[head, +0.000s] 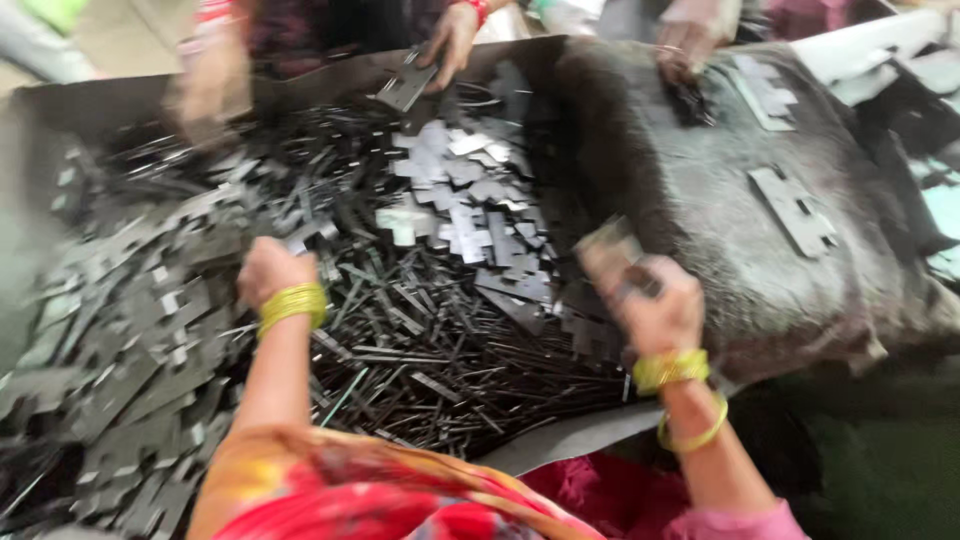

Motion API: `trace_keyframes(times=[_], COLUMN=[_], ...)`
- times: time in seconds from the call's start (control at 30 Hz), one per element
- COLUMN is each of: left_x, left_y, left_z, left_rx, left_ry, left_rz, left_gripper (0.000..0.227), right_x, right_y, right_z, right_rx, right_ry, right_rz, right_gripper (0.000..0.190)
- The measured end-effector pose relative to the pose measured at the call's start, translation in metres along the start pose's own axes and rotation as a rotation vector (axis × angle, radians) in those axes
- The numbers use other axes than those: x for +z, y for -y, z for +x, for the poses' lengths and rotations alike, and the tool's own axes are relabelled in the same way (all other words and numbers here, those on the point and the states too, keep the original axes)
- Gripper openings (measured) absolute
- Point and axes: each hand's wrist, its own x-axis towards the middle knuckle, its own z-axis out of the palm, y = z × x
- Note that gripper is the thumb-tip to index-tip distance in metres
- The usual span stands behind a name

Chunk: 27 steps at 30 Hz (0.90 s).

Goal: The person sorts metal hinge-like parts from a large bin, picking them up by hand and placing them onto a cloth-covered surface. The hands repeatedly reach into the bin, select parts, and move them to the side.

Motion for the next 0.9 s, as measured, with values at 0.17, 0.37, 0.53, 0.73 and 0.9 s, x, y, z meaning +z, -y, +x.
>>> trace_keyframes(times=[0.17,0.37,0.53,0.73,0.9], left_x=[-0.014,-0.055,-0.064,-0.063,-0.056], left_y=[-0.015,-0.033,-0.086,-0.068,-0.039], left_z=[-0.012,-0.064,-0.177,-0.204,-0.186], left_rx=[0.176,0.529,0.338,0.217,0.145], left_ry=[-0.059,-0.514,0.488,0.469,0.274], left_rz=[0.208,0.413,-0.764,-0.823,-0.825], left_gripper=[0.02,0.017,0.015,0.035,0.024], right_x=[-0.041,-0.028,0.061,0.12,0.181], right_y=[-0.047,-0.021,0.06,0.048,0.027], right_z=[0.083,0.083,-0.032,-0.043,-0.047], right_rx=[0.302,-0.208,0.271,0.813,0.06], right_ry=[-0.109,-0.543,0.423,0.616,0.779], right_rz=[-0.192,-0.816,0.544,0.946,-0.357], right_gripper=[0.032,0.068,0.022,0.029,0.036])
